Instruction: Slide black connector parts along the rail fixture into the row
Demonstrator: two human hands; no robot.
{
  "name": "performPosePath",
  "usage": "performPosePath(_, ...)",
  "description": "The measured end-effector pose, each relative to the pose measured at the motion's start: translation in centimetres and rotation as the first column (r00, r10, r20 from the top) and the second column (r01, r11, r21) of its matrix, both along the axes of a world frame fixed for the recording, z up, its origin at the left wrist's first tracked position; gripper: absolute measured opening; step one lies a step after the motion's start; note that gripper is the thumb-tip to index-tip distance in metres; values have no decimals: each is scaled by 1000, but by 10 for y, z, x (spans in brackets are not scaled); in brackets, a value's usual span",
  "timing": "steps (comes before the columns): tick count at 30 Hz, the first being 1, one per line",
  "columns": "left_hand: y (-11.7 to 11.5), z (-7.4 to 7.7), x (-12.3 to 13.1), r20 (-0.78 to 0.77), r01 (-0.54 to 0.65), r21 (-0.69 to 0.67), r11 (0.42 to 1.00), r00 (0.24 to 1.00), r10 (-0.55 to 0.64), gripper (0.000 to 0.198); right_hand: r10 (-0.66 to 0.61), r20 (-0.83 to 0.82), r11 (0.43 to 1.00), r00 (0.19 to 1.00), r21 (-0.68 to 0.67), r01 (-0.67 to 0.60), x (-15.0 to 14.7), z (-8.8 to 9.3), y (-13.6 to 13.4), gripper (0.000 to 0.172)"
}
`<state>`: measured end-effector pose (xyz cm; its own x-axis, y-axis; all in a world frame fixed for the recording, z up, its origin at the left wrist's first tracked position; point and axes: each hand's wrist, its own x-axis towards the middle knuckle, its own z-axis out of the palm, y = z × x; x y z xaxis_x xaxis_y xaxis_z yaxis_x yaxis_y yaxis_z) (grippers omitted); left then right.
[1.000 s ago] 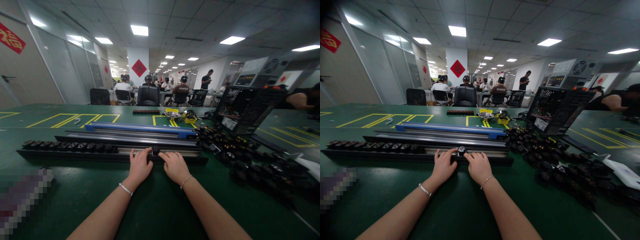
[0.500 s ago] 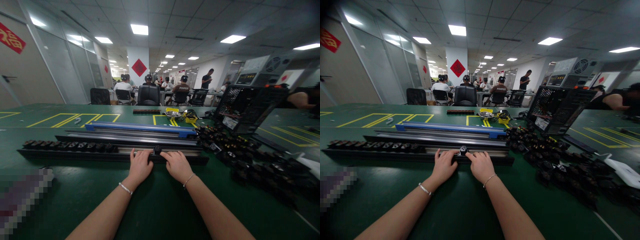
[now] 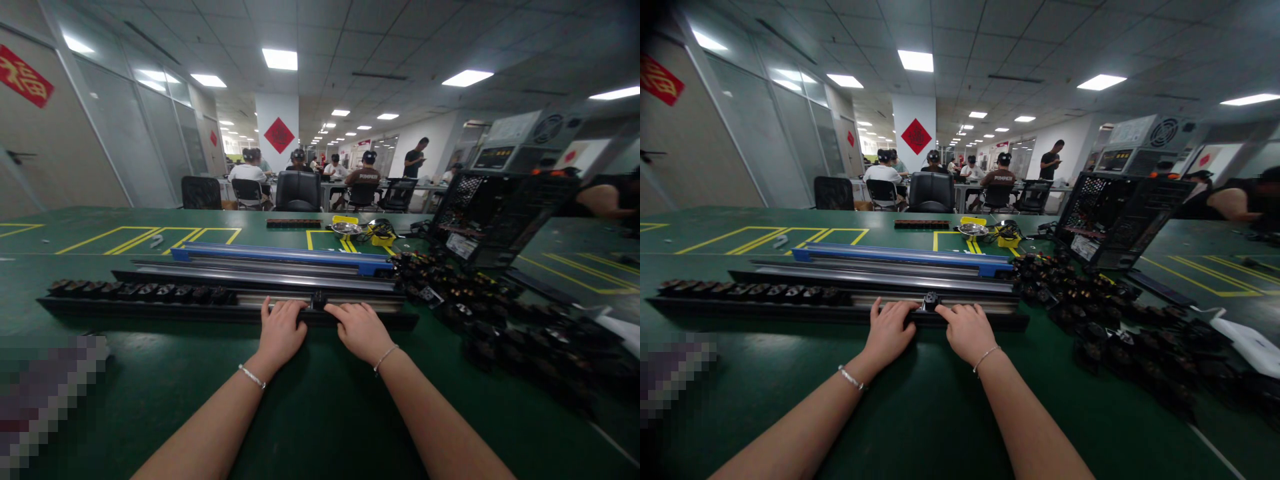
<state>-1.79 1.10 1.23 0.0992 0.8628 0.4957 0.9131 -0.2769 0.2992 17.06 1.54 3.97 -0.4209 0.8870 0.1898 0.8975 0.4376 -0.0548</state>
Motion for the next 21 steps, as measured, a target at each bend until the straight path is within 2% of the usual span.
performPosePath(21,1,-2,-2,-14,21,30,999,1000,-20,27,-35,-7,998,999,-46,35,14,8,0,45)
